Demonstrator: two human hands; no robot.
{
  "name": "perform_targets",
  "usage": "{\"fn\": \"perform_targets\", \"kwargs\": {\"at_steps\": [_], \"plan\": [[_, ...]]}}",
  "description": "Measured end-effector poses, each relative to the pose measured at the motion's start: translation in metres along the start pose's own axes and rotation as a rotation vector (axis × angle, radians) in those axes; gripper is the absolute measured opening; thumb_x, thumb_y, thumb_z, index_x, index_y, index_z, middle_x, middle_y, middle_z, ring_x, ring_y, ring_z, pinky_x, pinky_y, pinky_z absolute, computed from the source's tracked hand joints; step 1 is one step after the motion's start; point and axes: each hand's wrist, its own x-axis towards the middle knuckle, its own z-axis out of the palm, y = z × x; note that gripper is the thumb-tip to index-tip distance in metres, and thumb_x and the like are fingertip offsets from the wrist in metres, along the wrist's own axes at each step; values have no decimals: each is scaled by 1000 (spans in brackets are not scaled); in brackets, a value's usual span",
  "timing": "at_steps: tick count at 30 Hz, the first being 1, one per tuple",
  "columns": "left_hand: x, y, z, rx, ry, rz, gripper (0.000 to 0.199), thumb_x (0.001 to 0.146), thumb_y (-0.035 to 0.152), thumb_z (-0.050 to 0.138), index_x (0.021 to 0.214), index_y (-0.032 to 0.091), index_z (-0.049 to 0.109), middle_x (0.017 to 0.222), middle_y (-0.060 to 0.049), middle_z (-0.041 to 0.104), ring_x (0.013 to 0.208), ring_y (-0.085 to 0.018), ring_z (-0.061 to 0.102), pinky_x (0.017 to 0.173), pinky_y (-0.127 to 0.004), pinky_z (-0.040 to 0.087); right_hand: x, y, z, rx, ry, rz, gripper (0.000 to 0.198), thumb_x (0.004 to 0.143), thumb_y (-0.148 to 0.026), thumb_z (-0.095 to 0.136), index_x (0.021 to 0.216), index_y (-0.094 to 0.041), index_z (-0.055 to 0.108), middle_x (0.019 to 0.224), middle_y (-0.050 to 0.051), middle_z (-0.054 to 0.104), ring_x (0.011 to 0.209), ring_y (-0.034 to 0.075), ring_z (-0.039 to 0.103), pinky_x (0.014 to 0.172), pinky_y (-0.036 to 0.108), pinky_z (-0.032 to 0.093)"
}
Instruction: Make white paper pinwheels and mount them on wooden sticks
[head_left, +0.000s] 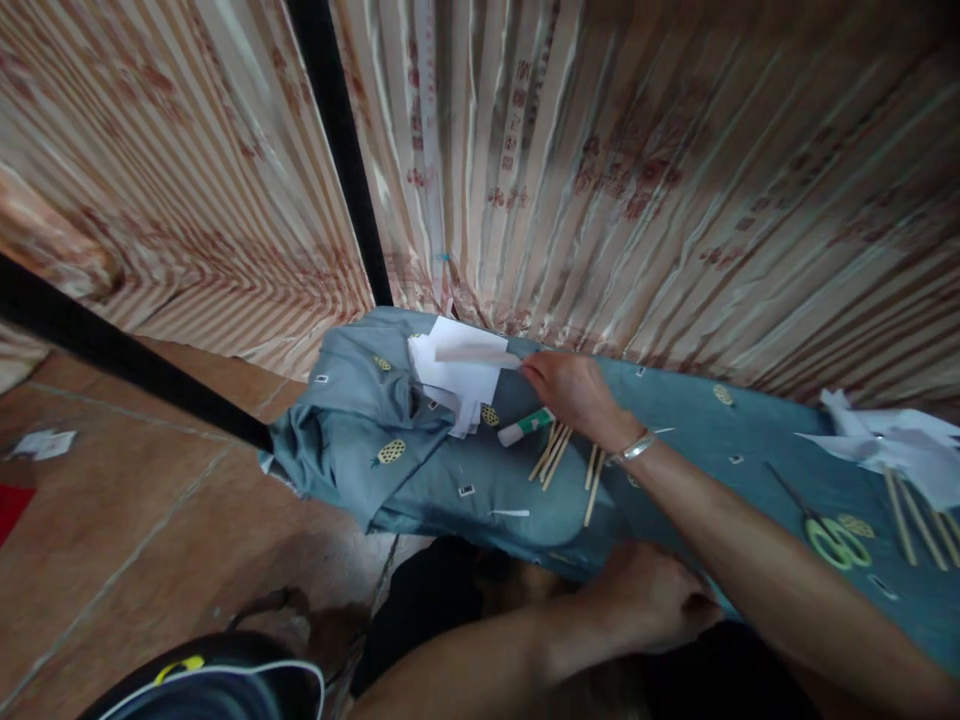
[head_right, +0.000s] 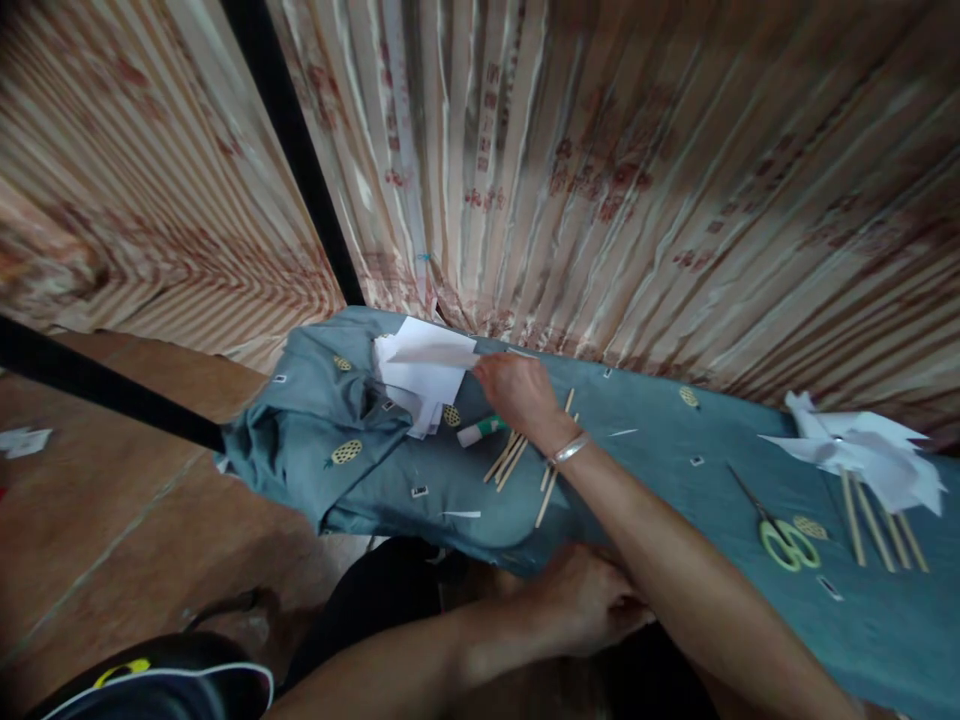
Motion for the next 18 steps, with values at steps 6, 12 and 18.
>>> {"fn": "perform_targets", "kwargs": {"at_steps": [6,12,18], "plan": [[5,4,-5,-75,53,-34,18,92,24,61,93,14,76,91,-6,78,87,-18,71,80,-24,52,-57,57,-9,688,411,385,32,87,-43,61,75,-17,73,60,1,69,55,16,61,55,27,43],[19,0,-1,-167,142,-90,17,91,22,63,92,13,77,88,-6,76,82,-15,69,81,-24,53,-156,108,-3,1116,764,779,37,65,-53,79,75,-18,71,56,-2,65,50,14,58,52,28,47],[21,-4,-5,-90,329,-74,17,91,23,63,101,16,74,97,-6,74,89,-15,69,84,-27,56,-254,129,-34,347,900,770,19,87,-37,67,94,-21,75,85,6,75,73,21,65,76,38,51]]}}
